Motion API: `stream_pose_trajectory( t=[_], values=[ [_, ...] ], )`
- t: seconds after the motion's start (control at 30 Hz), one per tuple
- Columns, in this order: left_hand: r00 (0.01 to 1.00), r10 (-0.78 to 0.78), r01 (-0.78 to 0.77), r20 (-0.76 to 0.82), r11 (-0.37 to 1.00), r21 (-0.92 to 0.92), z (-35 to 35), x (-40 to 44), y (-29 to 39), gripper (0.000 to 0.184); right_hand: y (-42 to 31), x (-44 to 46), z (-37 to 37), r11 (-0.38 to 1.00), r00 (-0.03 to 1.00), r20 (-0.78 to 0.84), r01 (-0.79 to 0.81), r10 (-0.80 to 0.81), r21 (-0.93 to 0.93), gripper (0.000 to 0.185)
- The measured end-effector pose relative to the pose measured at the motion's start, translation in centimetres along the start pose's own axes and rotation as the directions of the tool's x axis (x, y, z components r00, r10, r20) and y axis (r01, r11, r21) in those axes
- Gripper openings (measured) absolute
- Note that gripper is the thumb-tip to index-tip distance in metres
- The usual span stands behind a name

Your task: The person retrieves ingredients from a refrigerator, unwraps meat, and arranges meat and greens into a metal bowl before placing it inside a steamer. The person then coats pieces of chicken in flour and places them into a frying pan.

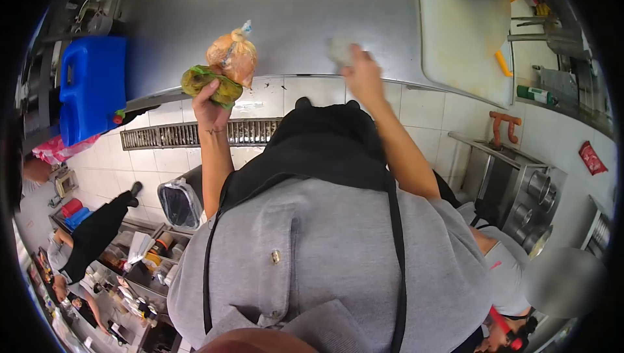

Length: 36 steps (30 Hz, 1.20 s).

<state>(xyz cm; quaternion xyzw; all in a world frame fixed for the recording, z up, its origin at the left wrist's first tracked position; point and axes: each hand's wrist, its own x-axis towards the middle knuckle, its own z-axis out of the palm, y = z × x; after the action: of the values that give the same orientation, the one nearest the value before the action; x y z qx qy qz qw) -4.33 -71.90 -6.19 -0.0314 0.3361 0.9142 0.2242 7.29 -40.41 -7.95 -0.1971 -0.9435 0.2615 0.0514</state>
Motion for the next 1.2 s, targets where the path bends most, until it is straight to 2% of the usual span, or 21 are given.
stream_pose_trajectory(
  t=[0.07,0.1,0.13,0.17,0.27,0.3,0.4,0.47,0.5,0.57,0.73,0.8,0.83,0.87,0.93,0.97,1.0,1.03,1.07,1.13,1.2],
  values=[
    [0.997,0.005,-0.005,-0.074,1.000,0.000,-0.2,0.9,0.2,0.040,-2.0,2.2,2.3,0.894,0.956,0.228,0.068,-0.186,0.443,0.054],
    [0.997,-0.014,0.014,-0.074,1.000,0.000,0.6,0.7,0.7,0.042,-2.4,3.5,4.1,0.783,0.943,0.202,0.089,-0.266,0.616,0.053],
    [0.993,-0.038,0.043,-0.114,0.998,0.036,0.3,0.8,1.1,0.048,-4.3,3.9,3.7,0.638,0.951,0.251,-0.081,-0.181,0.766,0.050],
    [0.995,-0.046,0.051,-0.085,0.997,0.060,1.0,0.8,1.4,0.050,-5.5,5.0,2.5,0.749,0.947,0.283,-0.075,-0.153,0.658,0.050],
    [0.997,-0.076,0.079,-0.030,0.986,0.145,3.6,1.4,1.5,0.050,-4.0,7.3,-0.6,0.780,0.917,-0.060,0.369,-0.394,0.506,0.047],
    [0.998,-0.068,0.066,0.007,0.979,0.195,4.5,1.6,1.2,0.047,-2.2,7.5,-2.3,0.795,0.924,-0.092,0.366,-0.370,0.484,0.047],
    [0.995,-0.098,0.099,-0.014,0.955,0.278,9.4,2.1,-2.2,0.045,1.7,7.4,-6.0,0.857,0.978,-0.024,0.195,-0.209,0.477,0.042],
    [0.985,-0.173,0.160,0.020,0.944,0.287,11.7,4.1,-5.6,0.047,2.7,7.4,-9.0,0.645,0.926,0.338,-0.157,-0.166,0.748,0.036],
    [0.974,-0.211,0.176,0.079,0.933,0.314,13.5,4.4,-7.7,0.046,3.6,7.2,-9.4,0.640,0.924,0.340,-0.155,-0.175,0.752,0.036],
    [0.938,-0.314,0.252,0.150,0.910,0.328,16.8,6.0,-12.3,0.044,6.0,7.1,-10.3,0.306,0.916,0.329,-0.252,-0.230,0.918,0.037],
    [0.915,-0.403,0.390,-0.013,0.878,0.277,25.5,8.1,-18.6,0.033,15.8,11.6,-14.3,0.278,0.923,0.365,-0.321,-0.121,0.905,0.033],
    [0.922,-0.374,0.386,-0.099,0.876,0.289,25.1,9.5,-20.1,0.031,19.4,14.3,-16.3,0.642,0.921,0.381,-0.246,-0.078,0.727,0.034],
    [0.916,-0.369,0.400,-0.157,0.870,0.288,23.7,9.8,-20.1,0.030,21.6,15.9,-17.1,0.865,0.997,0.080,-0.022,-0.021,0.501,0.035],
    [0.909,-0.359,0.408,-0.211,0.867,0.286,22.5,9.8,-19.9,0.030,23.9,18.7,-18.8,0.942,0.994,-0.105,0.071,-0.039,0.328,0.038],
    [0.911,-0.320,0.383,-0.259,0.891,0.244,21.9,8.9,-19.7,0.032,27.3,24.1,-24.9,0.960,0.955,-0.295,0.061,0.024,0.275,0.027],
    [0.922,-0.255,0.330,-0.290,0.911,0.246,21.7,8.3,-19.6,0.032,32.0,29.1,-25.0,0.999,0.871,-0.489,-0.041,0.037,0.001,0.024],
    [0.925,-0.195,0.284,-0.327,0.925,0.253,21.5,7.2,-19.4,0.031,34.1,30.9,-26.6,0.986,0.911,-0.409,-0.111,0.050,-0.126,0.022],
    [0.915,-0.155,0.267,-0.373,0.925,0.270,21.7,6.4,-19.2,0.032,31.7,30.7,-29.8,0.970,0.926,-0.330,-0.223,0.181,-0.093,0.027],
    [0.914,-0.146,0.259,-0.378,0.928,0.267,21.9,6.0,-19.2,0.032,33.7,33.1,-29.2,0.973,0.930,-0.326,-0.212,0.171,-0.094,0.027],
    [0.895,-0.015,0.212,-0.445,0.893,0.396,22.0,4.5,-18.9,0.035,40.0,38.0,-27.2,0.909,0.885,-0.462,-0.146,-0.056,-0.391,0.028],
    [0.906,0.002,0.209,-0.422,0.867,0.452,20.8,4.1,-18.8,0.037,34.4,34.3,-28.0,0.913,0.816,-0.553,-0.341,0.170,-0.223,0.030]
  ],
)
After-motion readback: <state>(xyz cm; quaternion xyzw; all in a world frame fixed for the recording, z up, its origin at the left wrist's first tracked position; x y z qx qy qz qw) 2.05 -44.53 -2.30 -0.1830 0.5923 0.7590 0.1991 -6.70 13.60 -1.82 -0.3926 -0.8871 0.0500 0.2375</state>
